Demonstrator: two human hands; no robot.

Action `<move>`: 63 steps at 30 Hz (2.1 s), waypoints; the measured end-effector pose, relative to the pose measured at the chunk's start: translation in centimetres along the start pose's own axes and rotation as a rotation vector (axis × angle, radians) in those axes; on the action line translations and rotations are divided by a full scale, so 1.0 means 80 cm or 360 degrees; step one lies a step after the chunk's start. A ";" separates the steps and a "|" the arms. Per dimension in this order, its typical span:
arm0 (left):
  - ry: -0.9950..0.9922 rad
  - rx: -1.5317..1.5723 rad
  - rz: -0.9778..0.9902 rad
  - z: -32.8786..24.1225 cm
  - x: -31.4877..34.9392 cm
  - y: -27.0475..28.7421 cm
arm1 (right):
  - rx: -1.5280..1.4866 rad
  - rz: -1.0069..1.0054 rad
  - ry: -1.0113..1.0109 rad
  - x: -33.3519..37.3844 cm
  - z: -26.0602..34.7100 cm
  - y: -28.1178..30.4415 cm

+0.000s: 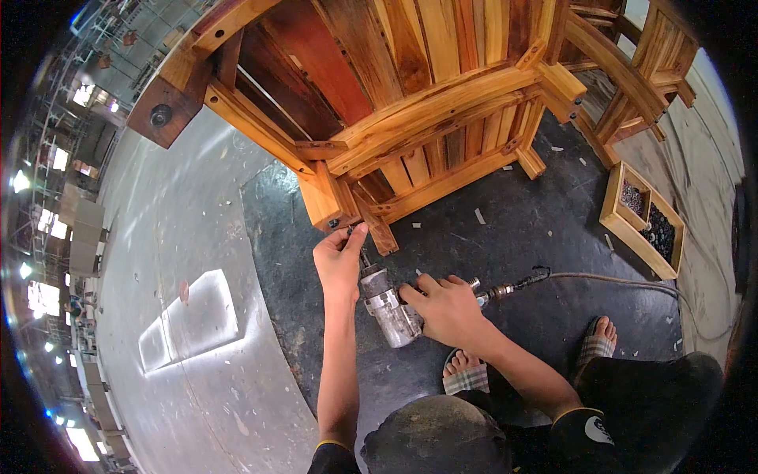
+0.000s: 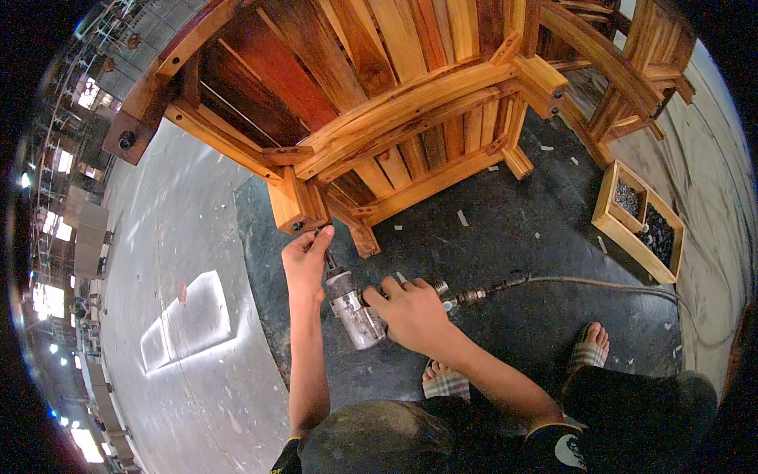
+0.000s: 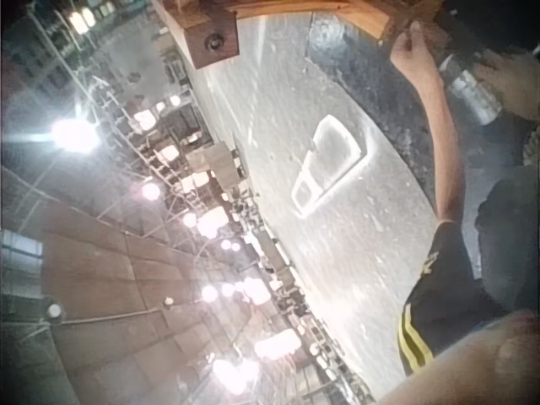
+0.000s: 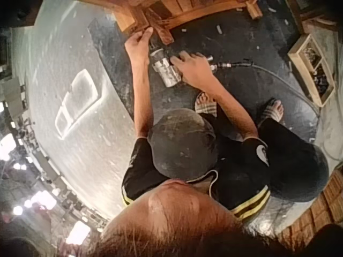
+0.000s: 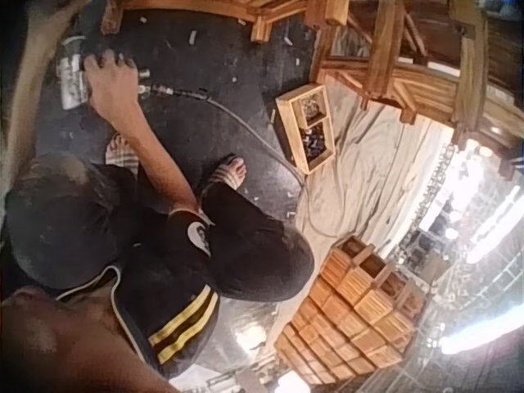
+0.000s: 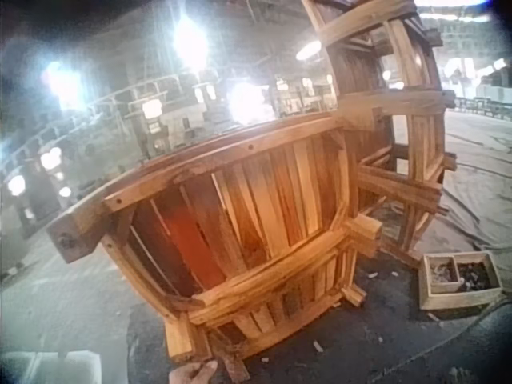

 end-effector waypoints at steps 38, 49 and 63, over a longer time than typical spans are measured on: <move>-0.0113 0.0677 0.0323 0.016 0.001 0.002 | -0.0024 -0.0142 -0.0051 -0.001 0.004 0.001; -0.0144 0.0744 0.0262 0.015 0.003 0.001 | -0.0027 -0.0122 -0.0015 -0.001 0.003 0.004; 0.0134 0.0488 0.0232 0.037 0.088 -0.004 | -0.0090 -0.0093 -0.0009 -0.004 0.001 0.009</move>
Point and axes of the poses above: each hand's wrist, its own x-axis away from the middle knuckle, its own y-axis out of the back of the hand, z = x × y, the point moved 4 cm from there along -x, towards the middle knuckle, and after that the axes turned 11 degrees about z, right-handed, at the moved point
